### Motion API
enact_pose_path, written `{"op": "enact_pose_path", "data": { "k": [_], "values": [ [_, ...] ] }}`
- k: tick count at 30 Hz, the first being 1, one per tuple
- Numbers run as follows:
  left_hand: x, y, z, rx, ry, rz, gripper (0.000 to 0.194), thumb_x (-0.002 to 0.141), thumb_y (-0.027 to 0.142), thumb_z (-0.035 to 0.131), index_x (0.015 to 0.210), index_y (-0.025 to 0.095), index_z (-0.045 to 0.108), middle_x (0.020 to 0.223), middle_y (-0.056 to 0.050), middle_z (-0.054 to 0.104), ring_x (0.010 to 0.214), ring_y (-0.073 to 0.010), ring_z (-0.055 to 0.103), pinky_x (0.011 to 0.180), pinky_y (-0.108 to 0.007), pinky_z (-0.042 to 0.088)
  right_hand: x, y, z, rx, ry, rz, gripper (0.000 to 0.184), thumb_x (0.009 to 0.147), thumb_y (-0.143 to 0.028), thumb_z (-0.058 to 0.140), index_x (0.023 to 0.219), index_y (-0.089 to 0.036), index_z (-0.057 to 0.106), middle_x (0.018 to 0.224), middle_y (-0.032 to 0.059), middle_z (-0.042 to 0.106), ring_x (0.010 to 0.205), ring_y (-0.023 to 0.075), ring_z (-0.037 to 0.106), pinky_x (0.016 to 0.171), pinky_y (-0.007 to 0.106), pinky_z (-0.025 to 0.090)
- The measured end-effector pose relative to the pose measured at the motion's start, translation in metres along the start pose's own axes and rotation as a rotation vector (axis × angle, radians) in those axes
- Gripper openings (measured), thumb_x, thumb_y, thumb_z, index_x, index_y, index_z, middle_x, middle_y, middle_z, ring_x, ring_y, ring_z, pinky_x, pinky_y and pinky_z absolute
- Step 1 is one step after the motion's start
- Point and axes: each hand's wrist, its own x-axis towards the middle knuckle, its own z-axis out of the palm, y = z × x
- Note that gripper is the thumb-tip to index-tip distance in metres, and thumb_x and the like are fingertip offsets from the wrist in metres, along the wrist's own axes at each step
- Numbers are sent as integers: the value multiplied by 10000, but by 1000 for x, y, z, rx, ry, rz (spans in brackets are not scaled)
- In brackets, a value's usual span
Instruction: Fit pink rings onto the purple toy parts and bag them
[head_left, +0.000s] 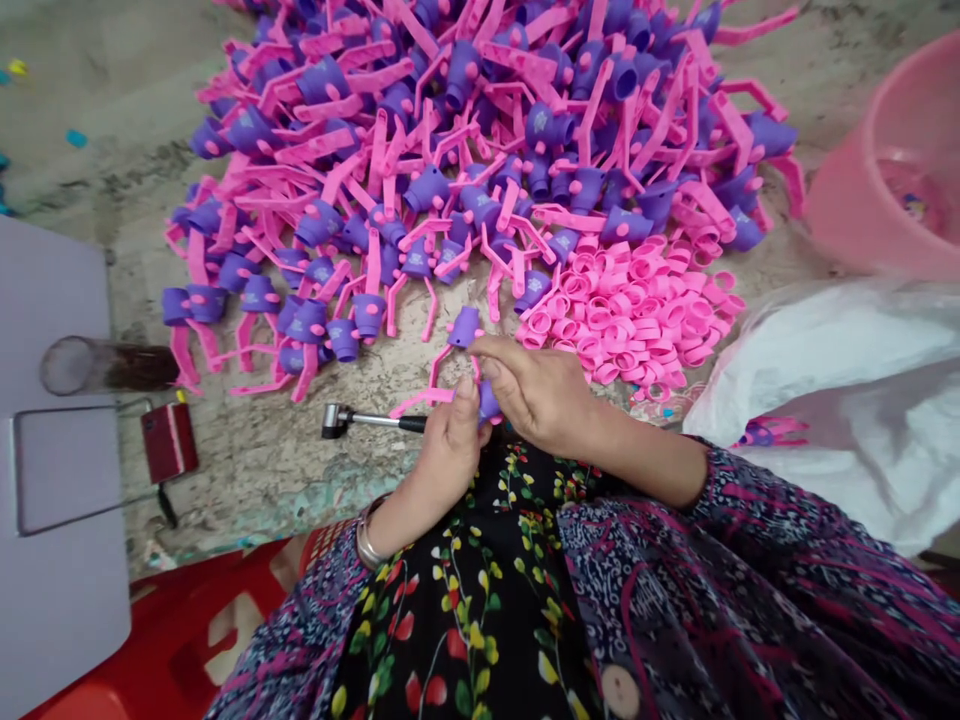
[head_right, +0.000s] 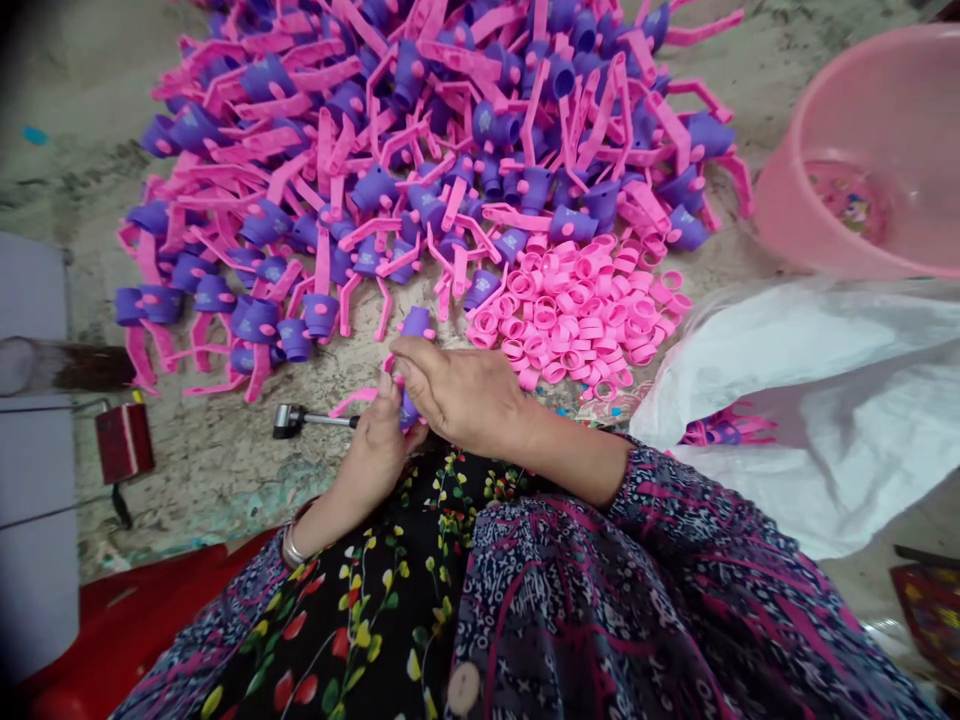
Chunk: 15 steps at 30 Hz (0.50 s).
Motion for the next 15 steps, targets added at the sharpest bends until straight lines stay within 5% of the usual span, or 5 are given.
{"op": "enact_pose_path", "data": {
  "k": [4,9,15],
  "values": [
    [1,-4,-1,111,54,95,488,910,614,446,660,203,534,570,8,488,536,-130,394,517,-262,306,-1,-1,6,-23,-21,61,545,1035,-399,160,1325,-136,539,768,50,717,601,151,624,535,265,387],
    [1,-2,-3,277,146,274,499,936,557,439,584,206,473,542,11,446,523,-135,348,516,-279,213,-1,-2,8,54,-2,68,539,1034,-409,176,1344,-134,521,847,64,724,671,157,650,611,271,454],
    [2,-2,-3,473,200,329,516,973,520,354,571,214,460,528,9,444,505,-144,355,541,-286,195,-1,-1,11,114,35,69,523,1029,-383,194,1325,-120,536,974,85,735,733,168,671,654,289,488]
  ]
}}
